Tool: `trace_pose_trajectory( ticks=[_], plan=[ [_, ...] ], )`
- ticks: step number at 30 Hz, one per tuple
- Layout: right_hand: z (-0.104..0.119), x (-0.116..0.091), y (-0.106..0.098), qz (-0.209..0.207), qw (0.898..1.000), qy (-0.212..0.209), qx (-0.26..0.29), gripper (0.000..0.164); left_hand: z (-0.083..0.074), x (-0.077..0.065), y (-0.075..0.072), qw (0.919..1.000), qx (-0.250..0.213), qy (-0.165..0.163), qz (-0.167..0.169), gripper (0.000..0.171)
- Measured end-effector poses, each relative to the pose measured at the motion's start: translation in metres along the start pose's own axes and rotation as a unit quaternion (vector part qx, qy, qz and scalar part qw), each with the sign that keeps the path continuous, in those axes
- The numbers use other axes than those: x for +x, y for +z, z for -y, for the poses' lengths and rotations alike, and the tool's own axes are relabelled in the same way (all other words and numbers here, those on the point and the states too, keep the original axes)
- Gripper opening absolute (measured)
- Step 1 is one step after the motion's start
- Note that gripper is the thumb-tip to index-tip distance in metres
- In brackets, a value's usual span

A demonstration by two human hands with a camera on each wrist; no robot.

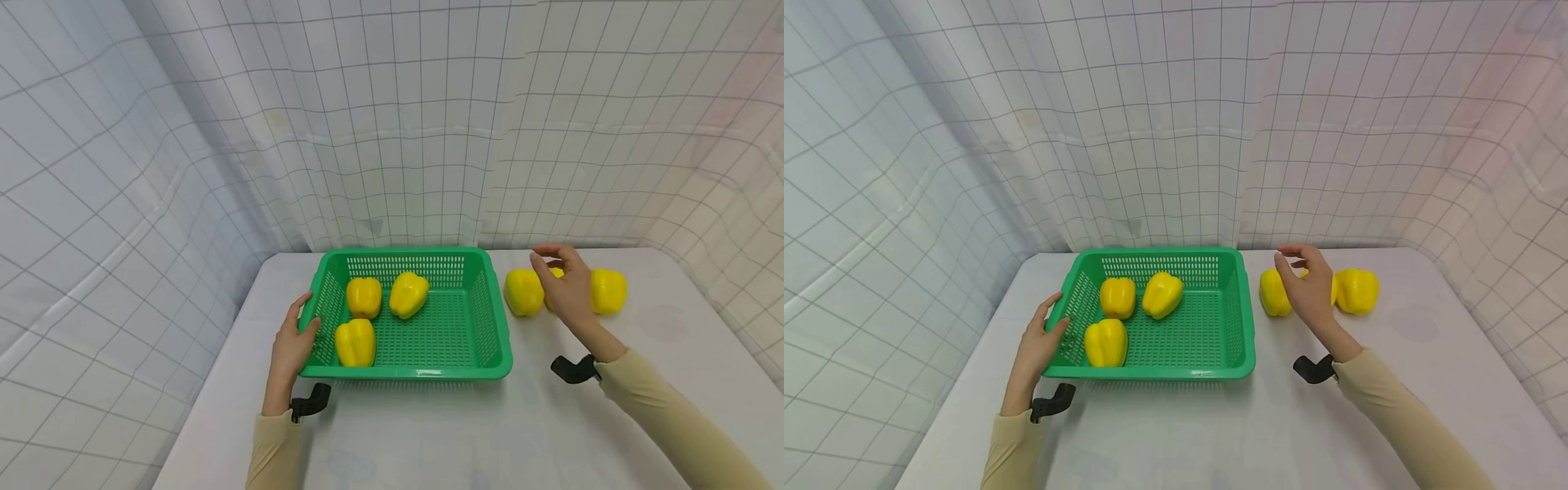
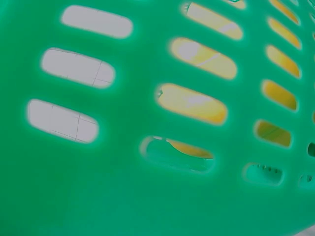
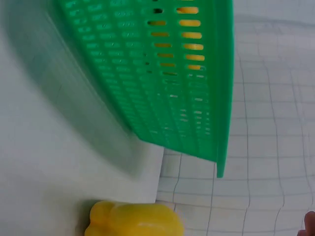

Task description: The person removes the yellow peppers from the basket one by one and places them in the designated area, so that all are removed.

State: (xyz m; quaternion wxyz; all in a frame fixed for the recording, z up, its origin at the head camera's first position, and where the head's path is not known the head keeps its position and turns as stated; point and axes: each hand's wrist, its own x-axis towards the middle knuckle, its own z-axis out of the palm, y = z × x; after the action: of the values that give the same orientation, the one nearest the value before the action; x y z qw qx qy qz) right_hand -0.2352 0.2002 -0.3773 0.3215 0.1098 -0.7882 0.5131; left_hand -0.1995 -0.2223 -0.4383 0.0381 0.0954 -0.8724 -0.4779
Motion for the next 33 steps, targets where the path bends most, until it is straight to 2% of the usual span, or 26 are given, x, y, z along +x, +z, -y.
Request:
trace_pose_trajectory(
  ticks=[8,15,22,26,33],
  plan=[
    [0.022,0.0,0.018,0.035,0.998,-0.025,0.041,0.009,0.0,0.0,0.0,1.0,0.004,-0.002,-0.005,0.051],
    [0.038,-0.002,0.029,0.082,0.996,-0.013,0.038,0.008,0.001,0.001,0.002,1.0,0.007,0.002,-0.006,0.051],
    [0.05,-0.003,0.034,0.119,0.992,-0.023,0.03,0.009,0.001,0.003,0.002,0.9998,0.012,0.009,-0.009,0.052],
    [0.049,-0.002,0.039,0.138,0.989,-0.038,0.038,0.01,0.002,0.003,0.001,0.9998,0.013,0.009,-0.008,0.052],
    [0.016,0.0,0.056,0.173,0.983,-0.057,0.038,0.013,0.001,0.002,0.002,0.9999,0.007,0.002,-0.008,0.052]
  ],
)
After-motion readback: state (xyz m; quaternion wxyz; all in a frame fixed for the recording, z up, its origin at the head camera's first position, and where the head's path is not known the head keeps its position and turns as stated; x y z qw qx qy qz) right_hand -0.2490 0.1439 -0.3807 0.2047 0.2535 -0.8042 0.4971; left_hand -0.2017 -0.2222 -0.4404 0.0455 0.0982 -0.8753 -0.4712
